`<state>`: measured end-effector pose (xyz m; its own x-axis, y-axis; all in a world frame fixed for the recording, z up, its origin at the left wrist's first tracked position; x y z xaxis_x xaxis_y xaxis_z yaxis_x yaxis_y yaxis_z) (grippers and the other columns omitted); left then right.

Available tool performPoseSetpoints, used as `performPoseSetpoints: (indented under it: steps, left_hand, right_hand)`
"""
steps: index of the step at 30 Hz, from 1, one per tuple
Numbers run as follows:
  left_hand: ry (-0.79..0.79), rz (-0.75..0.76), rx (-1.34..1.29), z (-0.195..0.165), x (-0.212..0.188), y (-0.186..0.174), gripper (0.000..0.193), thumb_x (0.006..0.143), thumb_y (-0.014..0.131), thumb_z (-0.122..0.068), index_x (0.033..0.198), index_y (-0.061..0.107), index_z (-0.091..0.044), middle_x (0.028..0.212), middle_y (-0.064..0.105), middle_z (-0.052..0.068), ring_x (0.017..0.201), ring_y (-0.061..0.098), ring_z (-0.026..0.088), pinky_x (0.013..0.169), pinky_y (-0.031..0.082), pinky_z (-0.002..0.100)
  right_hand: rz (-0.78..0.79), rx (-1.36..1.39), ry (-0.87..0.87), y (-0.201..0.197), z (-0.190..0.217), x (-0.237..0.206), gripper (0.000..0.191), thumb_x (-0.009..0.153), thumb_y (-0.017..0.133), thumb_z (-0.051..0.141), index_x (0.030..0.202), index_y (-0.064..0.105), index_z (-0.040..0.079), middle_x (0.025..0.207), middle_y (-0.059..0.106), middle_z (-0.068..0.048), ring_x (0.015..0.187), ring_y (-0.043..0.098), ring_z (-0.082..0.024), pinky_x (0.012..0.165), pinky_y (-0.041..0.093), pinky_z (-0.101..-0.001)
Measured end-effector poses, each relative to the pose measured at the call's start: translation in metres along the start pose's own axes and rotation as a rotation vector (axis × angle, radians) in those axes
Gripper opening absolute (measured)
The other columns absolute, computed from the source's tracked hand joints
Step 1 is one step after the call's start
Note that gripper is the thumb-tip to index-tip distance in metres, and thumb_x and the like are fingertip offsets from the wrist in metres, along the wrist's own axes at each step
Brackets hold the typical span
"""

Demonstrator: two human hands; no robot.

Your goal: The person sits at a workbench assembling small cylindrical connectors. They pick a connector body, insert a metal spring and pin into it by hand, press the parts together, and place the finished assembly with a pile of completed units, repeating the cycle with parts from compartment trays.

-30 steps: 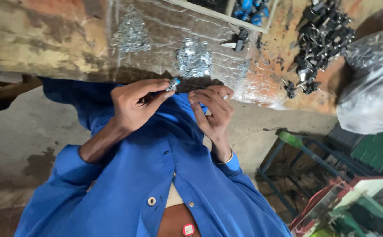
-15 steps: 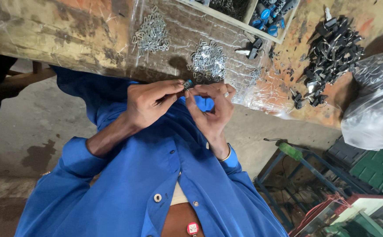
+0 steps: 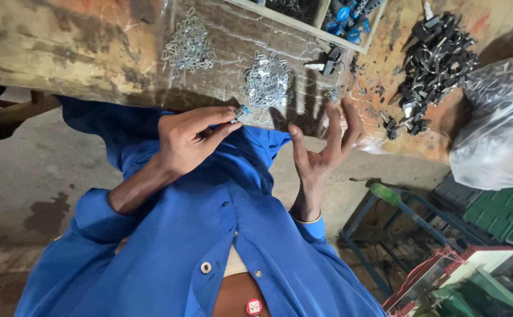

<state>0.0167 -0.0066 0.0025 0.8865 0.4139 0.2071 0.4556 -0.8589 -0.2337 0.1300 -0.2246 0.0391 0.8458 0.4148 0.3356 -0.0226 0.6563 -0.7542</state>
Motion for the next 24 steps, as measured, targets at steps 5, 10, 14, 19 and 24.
performPoseSetpoints:
  steps: [5, 10, 14, 19, 24]
  left_hand:
    - [-0.027, 0.006, -0.022, -0.001, 0.000, 0.000, 0.022, 0.090, 0.087, -0.002, 0.109, 0.075, -0.001, 0.111, 0.077, 0.012, 0.087, 0.078, 0.016, 0.062, 0.059, 0.025]
    - [-0.058, 0.012, -0.025, -0.001, 0.001, -0.001, 0.021, 0.089, 0.088, -0.002, 0.107, 0.076, 0.000, 0.110, 0.078, 0.013, 0.084, 0.077, 0.015, 0.060, 0.057, 0.025]
    - [-0.032, 0.000, 0.001, -0.002, 0.001, -0.001, 0.021, 0.090, 0.087, -0.004, 0.107, 0.076, -0.001, 0.110, 0.078, 0.012, 0.088, 0.078, 0.017, 0.066, 0.059, 0.027]
    - [0.005, 0.004, 0.026, -0.002, 0.001, 0.001, 0.022, 0.090, 0.087, -0.005, 0.108, 0.075, -0.001, 0.111, 0.077, 0.012, 0.092, 0.079, 0.020, 0.071, 0.061, 0.028]
    - [0.081, 0.013, 0.072, -0.002, 0.000, 0.000, 0.024, 0.091, 0.084, -0.002, 0.112, 0.074, -0.002, 0.116, 0.075, 0.011, 0.100, 0.078, 0.024, 0.079, 0.064, 0.031]
  right_hand:
    - [0.126, -0.248, -0.171, -0.005, -0.007, -0.011, 0.034, 0.084, 0.092, 0.031, 0.112, 0.081, 0.016, 0.143, 0.057, -0.005, 0.132, 0.045, -0.035, 0.114, 0.031, -0.0489]
    - [0.149, -0.097, -0.312, -0.003, -0.001, -0.013, 0.022, 0.085, 0.091, 0.011, 0.102, 0.079, 0.019, 0.113, 0.071, 0.003, 0.112, 0.058, -0.021, 0.109, 0.032, -0.0448]
    - [0.228, 0.201, -0.172, 0.007, 0.017, -0.007, 0.021, 0.085, 0.085, 0.002, 0.103, 0.077, 0.007, 0.104, 0.074, -0.002, 0.097, 0.067, -0.017, 0.101, 0.034, -0.0395]
    - [0.265, 0.354, -0.110, 0.028, 0.042, 0.004, 0.018, 0.090, 0.079, -0.001, 0.106, 0.075, 0.005, 0.104, 0.073, -0.006, 0.093, 0.065, -0.021, 0.099, 0.036, -0.0357]
    - [0.286, 0.356, -0.022, 0.034, 0.052, 0.009, 0.025, 0.091, 0.081, 0.003, 0.114, 0.070, 0.006, 0.101, 0.075, -0.004, 0.082, 0.061, -0.015, 0.093, 0.038, -0.0322]
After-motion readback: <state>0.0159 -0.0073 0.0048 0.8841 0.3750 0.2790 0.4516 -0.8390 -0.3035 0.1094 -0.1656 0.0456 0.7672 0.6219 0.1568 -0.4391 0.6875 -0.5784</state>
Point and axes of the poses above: each hand's wrist, its own x-axis towards the middle knuckle, its own y-axis out of the palm, z = x × y, the point moved 1 cm from there along x, towards the middle knuckle
